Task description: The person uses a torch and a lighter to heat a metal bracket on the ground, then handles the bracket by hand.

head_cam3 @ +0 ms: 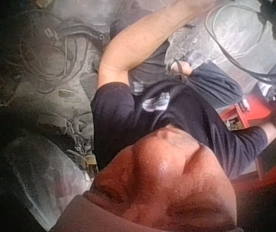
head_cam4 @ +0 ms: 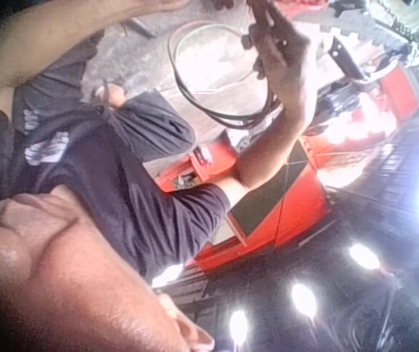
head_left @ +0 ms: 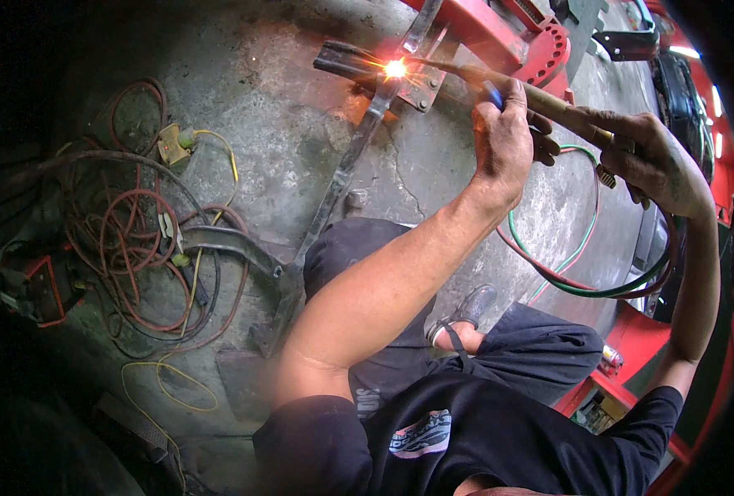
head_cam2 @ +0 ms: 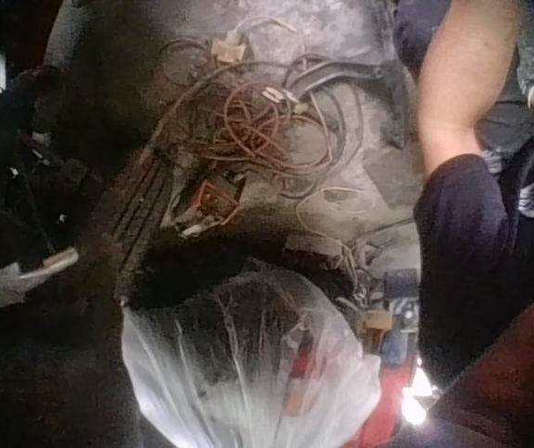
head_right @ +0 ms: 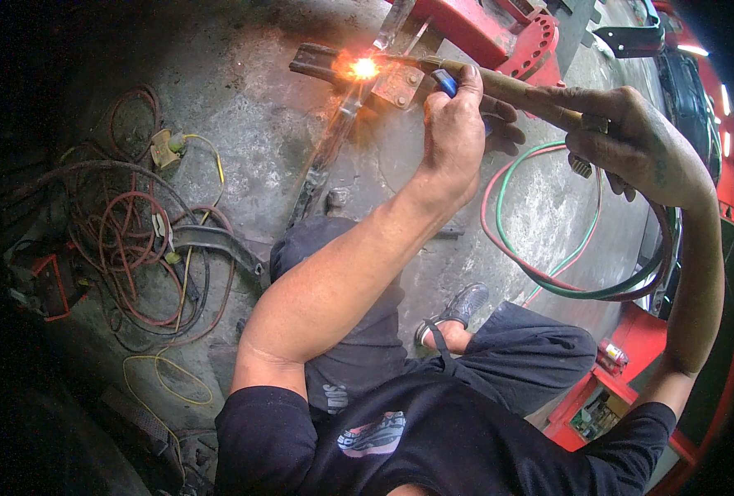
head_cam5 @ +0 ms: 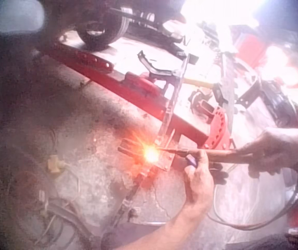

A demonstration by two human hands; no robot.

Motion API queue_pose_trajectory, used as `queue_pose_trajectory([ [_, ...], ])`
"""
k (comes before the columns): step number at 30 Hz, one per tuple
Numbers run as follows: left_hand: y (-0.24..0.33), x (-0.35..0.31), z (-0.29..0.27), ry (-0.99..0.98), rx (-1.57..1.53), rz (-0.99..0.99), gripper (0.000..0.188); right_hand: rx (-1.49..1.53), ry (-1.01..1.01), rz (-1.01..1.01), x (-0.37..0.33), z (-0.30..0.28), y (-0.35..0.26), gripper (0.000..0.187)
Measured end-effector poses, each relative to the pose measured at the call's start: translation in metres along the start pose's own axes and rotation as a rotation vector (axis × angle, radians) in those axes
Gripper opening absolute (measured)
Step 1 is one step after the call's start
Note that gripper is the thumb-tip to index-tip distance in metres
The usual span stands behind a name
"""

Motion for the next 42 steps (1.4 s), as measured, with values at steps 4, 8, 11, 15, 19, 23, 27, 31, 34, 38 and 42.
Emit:
queue_pose_trajectory([
  [4, 0.0001, 0.0010, -0.0009, 0.016, 0.004, 0.004, 0.040, 0.003, 0.016, 0.016, -0.0007, -0.0003, -0.0033, 0.060],
  [8, 0.0006, 0.0016, -0.0005, 0.007, 0.002, 0.017, 0.041, 0.033, 0.010, 0.016, -0.0006, -0.0016, 0.0002, 0.060],
  [11, 0.0008, 0.0014, -0.0006, 0.008, -0.002, 0.026, 0.041, -0.008, 0.027, 0.021, -0.0006, -0.0020, -0.0014, 0.059],
  [15, -0.0001, 0.0021, -0.0009, -0.001, -0.006, 0.024, 0.041, 0.035, 0.023, 0.028, -0.0008, -0.0020, -0.0001, 0.061],
  [19, 0.0013, 0.0020, -0.0008, 0.000, -0.008, 0.031, 0.041, 0.046, 0.011, 0.018, 0.0000, -0.0019, -0.0013, 0.061],
  [23, 0.0027, 0.0009, -0.0005, -0.006, -0.014, 0.006, 0.039, 0.049, 0.013, 0.020, -0.0006, -0.0009, -0.0045, 0.061],
  [27, 0.0027, 0.0005, 0.0003, -0.002, -0.014, -0.002, 0.037, 0.026, 0.022, 0.031, -0.0008, -0.0010, -0.0045, 0.062],
  [31, 0.0024, 0.0009, 0.0007, 0.008, -0.018, -0.002, 0.036, 0.021, 0.021, 0.019, -0.0016, -0.0019, -0.0019, 0.062],
  [34, 0.0020, 0.0005, -0.0003, 0.012, -0.006, -0.002, 0.036, 0.006, 0.009, 0.029, 0.0000, -0.0015, -0.0063, 0.063],
  [38, 0.0018, 0.0006, -0.0001, 0.013, -0.015, -0.002, 0.038, -0.002, -0.001, 0.041, -0.0005, -0.0020, -0.0073, 0.066],
  [42, 0.0021, 0.0007, -0.0007, 0.020, 0.002, 0.004, 0.041, -0.006, 0.003, 0.015, 0.0003, -0.0020, -0.0062, 0.071],
])
Point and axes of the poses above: each hand's wrist, its own x-axis towards the middle knuckle, its own z-axis out of the palm, y = z × x, the point moved 5 cm from there along x, towards the middle knuckle, and after that the axes turned 10 degrees about -y, right-handed, at the moved point
